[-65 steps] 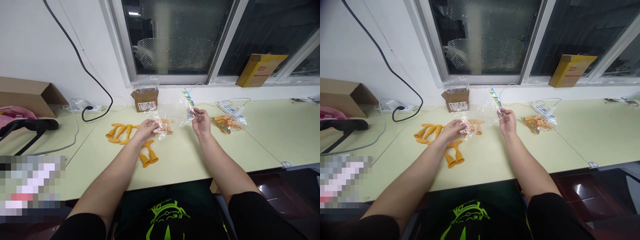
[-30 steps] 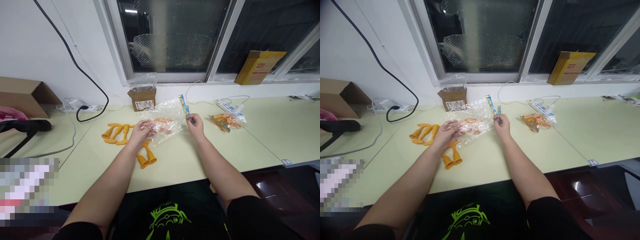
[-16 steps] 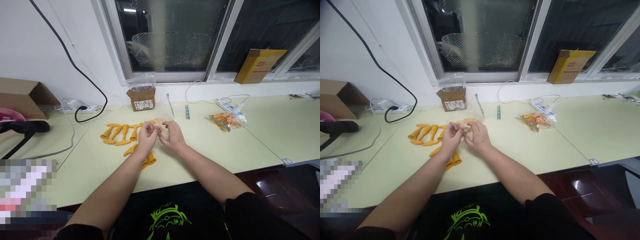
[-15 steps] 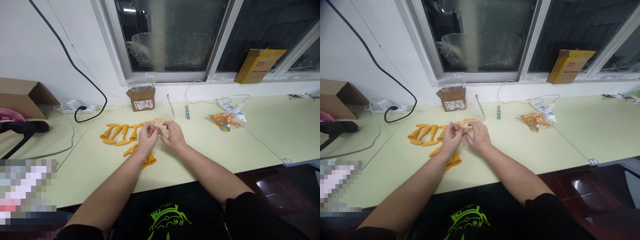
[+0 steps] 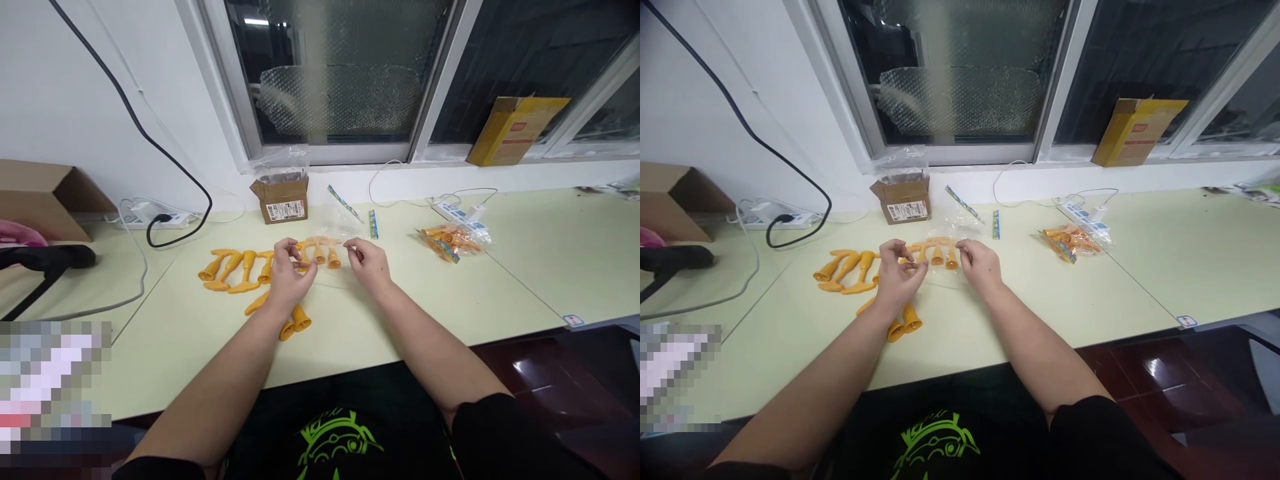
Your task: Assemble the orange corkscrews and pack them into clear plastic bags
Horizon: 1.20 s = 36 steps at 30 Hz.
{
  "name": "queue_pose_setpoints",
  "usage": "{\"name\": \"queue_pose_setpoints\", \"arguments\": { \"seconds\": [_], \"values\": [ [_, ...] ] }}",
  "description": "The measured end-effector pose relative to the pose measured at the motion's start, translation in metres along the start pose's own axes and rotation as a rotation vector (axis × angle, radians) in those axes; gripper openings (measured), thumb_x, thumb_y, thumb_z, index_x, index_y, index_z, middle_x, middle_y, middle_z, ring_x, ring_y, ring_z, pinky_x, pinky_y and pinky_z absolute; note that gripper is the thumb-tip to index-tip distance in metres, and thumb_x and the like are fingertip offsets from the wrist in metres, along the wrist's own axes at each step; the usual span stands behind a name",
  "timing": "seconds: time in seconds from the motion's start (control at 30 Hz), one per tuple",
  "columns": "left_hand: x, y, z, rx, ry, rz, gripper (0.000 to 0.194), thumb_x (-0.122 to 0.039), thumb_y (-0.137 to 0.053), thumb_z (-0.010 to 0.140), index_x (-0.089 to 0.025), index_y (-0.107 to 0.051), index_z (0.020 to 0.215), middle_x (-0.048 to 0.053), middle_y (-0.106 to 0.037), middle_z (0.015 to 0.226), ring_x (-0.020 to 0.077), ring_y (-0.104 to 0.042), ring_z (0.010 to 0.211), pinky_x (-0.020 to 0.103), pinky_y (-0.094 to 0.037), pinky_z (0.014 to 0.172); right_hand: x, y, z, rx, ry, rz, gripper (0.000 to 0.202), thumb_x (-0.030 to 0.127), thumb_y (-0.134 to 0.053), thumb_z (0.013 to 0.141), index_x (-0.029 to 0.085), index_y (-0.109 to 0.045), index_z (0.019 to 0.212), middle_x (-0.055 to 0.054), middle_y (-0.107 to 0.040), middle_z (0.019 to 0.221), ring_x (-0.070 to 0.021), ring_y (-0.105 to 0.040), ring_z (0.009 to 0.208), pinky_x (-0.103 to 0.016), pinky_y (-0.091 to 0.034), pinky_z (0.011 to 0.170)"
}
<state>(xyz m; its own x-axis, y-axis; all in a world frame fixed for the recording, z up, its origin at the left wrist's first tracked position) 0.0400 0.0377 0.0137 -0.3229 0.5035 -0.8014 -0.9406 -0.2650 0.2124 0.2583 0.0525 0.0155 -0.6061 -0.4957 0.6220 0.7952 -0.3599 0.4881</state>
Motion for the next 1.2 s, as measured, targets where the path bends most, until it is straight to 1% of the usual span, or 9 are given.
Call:
{"name": "queue_pose_setpoints", "arguments": {
  "seconds": [0.13,0.27,0.43,0.6,0.7,0.8,0.9,1.07,1.2],
  "values": [
    [-0.005,0.001,0.003,0.048,-0.034,0.103,0.039,-0.025,-0.073,0.081,-0.028,-0.060,0.118,0.002,-0.057,0.093,0.0185,-0.057,0.083,0.030,-0.050,0.075,0.007,-0.012,-0.001,0.111,0.082,0.022,0.026,0.022,-0.050,0.093,0.025,-0.075,0.100,-0.004,-0.071,0.086,-0.0182,-0.060,0.069,-0.031,-0.047,0.072],
    [0.002,-0.001,0.007,0.110,0.031,0.125,0.008,-0.022,-0.071,0.081,-0.025,-0.069,0.088,0.002,-0.065,0.082,0.0199,-0.058,0.073,0.031,-0.046,0.072,0.002,-0.021,-0.002,0.231,0.019,0.014,0.027,0.025,-0.057,0.092,0.025,-0.074,0.113,0.002,-0.061,0.068,-0.0161,-0.055,0.061,-0.029,-0.044,0.066],
    [0.012,0.003,0.007,0.053,0.106,0.142,0.012,-0.033,-0.074,0.085,-0.025,-0.065,0.081,0.002,-0.068,0.077,0.0219,-0.061,0.074,0.032,-0.042,0.071,0.019,-0.019,-0.010,0.210,0.095,0.118,0.022,0.038,-0.064,0.093,0.023,-0.070,0.108,0.006,-0.053,0.061,-0.0134,-0.050,0.053,-0.027,-0.045,0.061],
    [0.007,-0.001,0.005,0.056,0.010,0.200,0.016,-0.037,-0.066,0.094,-0.025,-0.061,0.085,0.003,-0.065,0.084,0.0233,-0.061,0.082,0.034,-0.044,0.078,0.054,-0.037,-0.025,0.382,0.319,0.152,0.030,0.040,-0.057,0.098,0.022,-0.070,0.118,-0.010,-0.076,0.106,-0.0225,-0.071,0.096,-0.038,-0.056,0.092],
    [-0.001,-0.001,0.003,0.021,-0.127,0.380,0.015,-0.036,-0.063,0.095,-0.024,-0.065,0.087,0.007,-0.059,0.097,0.0265,-0.058,0.096,0.041,-0.045,0.092,0.045,-0.053,-0.028,0.471,0.209,-0.059,0.052,0.043,-0.053,0.100,0.013,-0.060,0.142,-0.020,-0.062,0.146,-0.0309,-0.056,0.138,-0.047,-0.044,0.117],
    [-0.002,-0.004,0.002,0.028,-0.204,0.507,0.013,-0.035,-0.067,0.093,-0.024,-0.070,0.089,0.011,-0.055,0.105,0.0305,-0.054,0.105,0.048,-0.043,0.099,0.026,-0.065,-0.031,0.565,0.042,-0.267,0.066,0.046,-0.043,0.105,0.005,-0.044,0.156,-0.026,-0.037,0.165,-0.0376,-0.029,0.158,-0.055,-0.028,0.127],
    [-0.001,-0.009,0.002,0.081,-0.228,0.515,0.012,-0.034,-0.068,0.092,-0.023,-0.071,0.088,0.012,-0.058,0.109,0.0319,-0.053,0.108,0.049,-0.043,0.099,0.017,-0.070,-0.033,0.621,-0.017,-0.342,0.065,0.043,-0.037,0.107,0.007,-0.038,0.161,-0.022,-0.020,0.173,-0.0389,-0.016,0.162,-0.058,-0.021,0.128],
    [-0.005,-0.026,-0.004,0.294,-0.218,0.454,0.010,-0.033,-0.067,0.092,-0.025,-0.071,0.088,0.007,-0.066,0.095,0.0294,-0.058,0.097,0.046,-0.042,0.091,0.015,-0.077,-0.030,0.671,-0.022,-0.331,0.059,0.038,-0.030,0.109,0.014,-0.040,0.162,-0.017,-0.021,0.174,-0.0345,-0.016,0.162,-0.055,-0.021,0.129],
    [-0.016,-0.030,-0.008,0.351,-0.243,0.356,0.012,-0.034,-0.065,0.094,-0.025,-0.070,0.088,0.006,-0.068,0.094,0.0276,-0.060,0.096,0.044,-0.043,0.090,0.009,-0.078,-0.027,0.725,-0.062,-0.323,0.055,0.036,-0.035,0.108,0.025,-0.044,0.161,-0.010,-0.016,0.176,-0.0354,-0.012,0.163,-0.060,-0.018,0.128]
  ]
}}
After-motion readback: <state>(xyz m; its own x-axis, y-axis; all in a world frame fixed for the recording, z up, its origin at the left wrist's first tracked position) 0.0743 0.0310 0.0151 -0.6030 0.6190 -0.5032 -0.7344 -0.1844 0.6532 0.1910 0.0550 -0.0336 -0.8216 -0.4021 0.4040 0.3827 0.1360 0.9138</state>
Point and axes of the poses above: each hand's wrist, its own z-axis towards the middle knuckle, its own y-axis out of the back of the hand, x = y × z, the point moved 7 cm from there along z, towards the middle knuckle
